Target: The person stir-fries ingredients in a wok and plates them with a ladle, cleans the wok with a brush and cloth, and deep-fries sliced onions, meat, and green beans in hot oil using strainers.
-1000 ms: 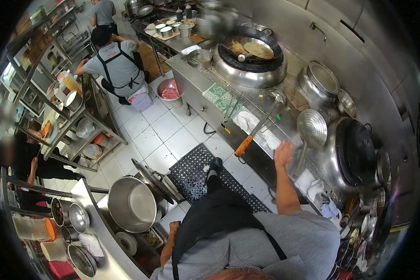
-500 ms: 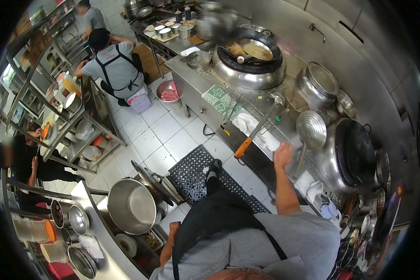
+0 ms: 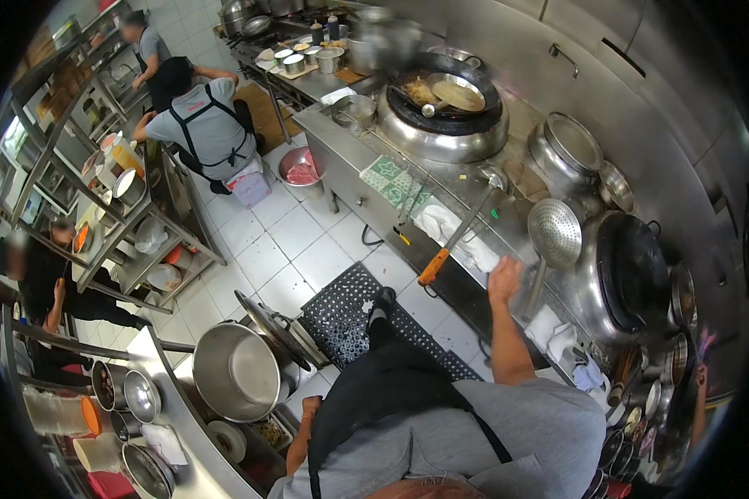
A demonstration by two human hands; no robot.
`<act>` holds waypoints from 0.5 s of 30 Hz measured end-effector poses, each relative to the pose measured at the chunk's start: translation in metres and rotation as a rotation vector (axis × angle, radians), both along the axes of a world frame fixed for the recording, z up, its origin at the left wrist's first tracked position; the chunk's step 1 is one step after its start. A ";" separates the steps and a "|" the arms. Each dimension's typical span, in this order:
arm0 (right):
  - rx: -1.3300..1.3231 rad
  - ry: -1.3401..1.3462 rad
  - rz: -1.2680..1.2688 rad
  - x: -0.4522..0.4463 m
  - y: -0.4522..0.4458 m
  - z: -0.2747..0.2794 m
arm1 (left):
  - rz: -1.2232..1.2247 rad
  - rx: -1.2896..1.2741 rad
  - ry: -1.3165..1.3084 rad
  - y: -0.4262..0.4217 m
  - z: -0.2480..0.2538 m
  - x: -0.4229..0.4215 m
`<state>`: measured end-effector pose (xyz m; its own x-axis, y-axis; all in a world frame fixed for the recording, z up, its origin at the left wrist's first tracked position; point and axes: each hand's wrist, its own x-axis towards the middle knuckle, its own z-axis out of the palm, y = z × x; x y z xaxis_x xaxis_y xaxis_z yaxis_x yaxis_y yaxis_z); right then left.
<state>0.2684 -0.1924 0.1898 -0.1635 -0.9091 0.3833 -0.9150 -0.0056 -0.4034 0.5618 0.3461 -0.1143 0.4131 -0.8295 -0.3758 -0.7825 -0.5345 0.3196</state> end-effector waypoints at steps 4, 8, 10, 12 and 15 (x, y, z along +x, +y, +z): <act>-0.022 0.012 -0.003 0.000 -0.001 -0.003 | 0.019 -0.058 -0.023 -0.011 0.041 0.005; -0.017 0.029 -0.006 0.001 -0.001 -0.001 | 1.168 -0.388 1.252 -0.077 0.133 0.027; 0.022 0.023 -0.002 0.000 -0.002 -0.003 | 1.036 -0.555 1.422 -0.122 0.208 0.044; 0.018 0.035 -0.005 -0.005 -0.007 -0.012 | 0.865 -0.755 1.521 -0.170 0.334 0.035; -0.020 0.079 0.050 -0.013 -0.013 -0.021 | 0.359 -0.908 1.882 -0.206 0.484 0.004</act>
<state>0.2553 -0.2054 0.1683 -0.0865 -0.9076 0.4109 -0.9425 -0.0591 -0.3290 0.5660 0.1402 0.3694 0.2568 -0.9643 -0.0654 0.7833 0.1680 0.5985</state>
